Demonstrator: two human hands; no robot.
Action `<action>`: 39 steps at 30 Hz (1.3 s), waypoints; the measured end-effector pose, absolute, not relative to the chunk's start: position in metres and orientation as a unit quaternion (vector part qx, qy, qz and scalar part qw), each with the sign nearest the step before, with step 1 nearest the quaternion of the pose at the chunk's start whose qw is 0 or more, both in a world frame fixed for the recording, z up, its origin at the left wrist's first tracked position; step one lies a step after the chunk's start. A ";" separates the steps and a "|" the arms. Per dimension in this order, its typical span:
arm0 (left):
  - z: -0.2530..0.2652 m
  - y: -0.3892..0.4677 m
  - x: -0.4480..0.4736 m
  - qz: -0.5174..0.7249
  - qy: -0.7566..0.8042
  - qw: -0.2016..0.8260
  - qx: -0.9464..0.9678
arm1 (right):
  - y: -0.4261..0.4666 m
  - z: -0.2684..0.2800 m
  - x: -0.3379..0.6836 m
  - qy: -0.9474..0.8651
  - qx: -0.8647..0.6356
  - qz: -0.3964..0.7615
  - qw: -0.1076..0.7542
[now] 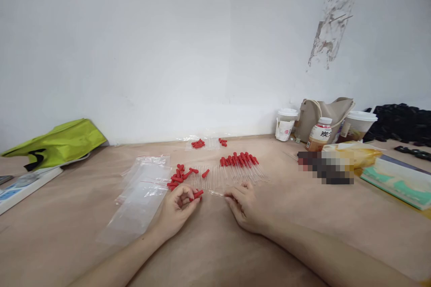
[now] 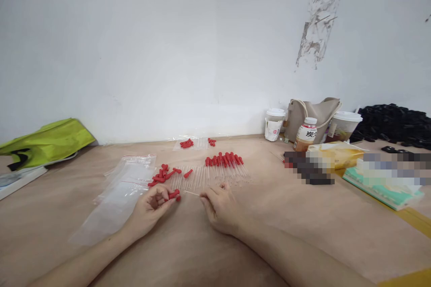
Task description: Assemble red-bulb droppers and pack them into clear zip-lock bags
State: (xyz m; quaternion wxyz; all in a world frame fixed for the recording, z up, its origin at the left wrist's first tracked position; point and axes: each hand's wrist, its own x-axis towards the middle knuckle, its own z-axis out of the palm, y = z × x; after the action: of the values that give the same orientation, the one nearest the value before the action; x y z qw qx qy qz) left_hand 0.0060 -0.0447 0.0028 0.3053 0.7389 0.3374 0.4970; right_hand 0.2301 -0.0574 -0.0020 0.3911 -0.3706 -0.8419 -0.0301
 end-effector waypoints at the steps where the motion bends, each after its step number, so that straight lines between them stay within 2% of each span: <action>1: 0.003 -0.045 0.006 0.491 0.340 0.303 0.742 | -0.059 -0.003 0.230 -0.842 -0.371 -0.026 0.390; 7: 0.006 -0.048 0.005 0.466 0.393 0.223 0.761 | -0.061 -0.002 0.231 -0.846 -0.380 -0.031 0.373; 11: 0.007 -0.049 0.006 0.469 0.383 0.216 0.766 | -0.061 -0.002 0.230 -0.848 -0.382 -0.024 0.367; 20: 0.028 -0.064 0.014 0.366 0.374 0.138 0.841 | -0.057 -0.005 0.234 -0.855 -0.369 0.012 0.365; 26: 0.025 -0.064 0.015 0.352 0.356 0.128 0.856 | -0.051 -0.007 0.237 -0.870 -0.346 0.021 0.351; 35: 0.015 -0.058 0.013 0.345 0.325 0.038 0.880 | -0.055 0.003 0.240 -0.879 -0.345 -0.097 0.313; 39: 0.015 -0.058 0.012 0.325 0.306 0.011 0.895 | -0.061 0.003 0.239 -0.879 -0.346 -0.102 0.311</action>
State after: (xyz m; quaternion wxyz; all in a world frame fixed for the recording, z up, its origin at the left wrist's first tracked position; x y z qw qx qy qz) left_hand 0.0121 -0.0585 0.0152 0.0108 0.8950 0.3058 0.3247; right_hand 0.2390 -0.0610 0.0027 0.3110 -0.3465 -0.8791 -0.1017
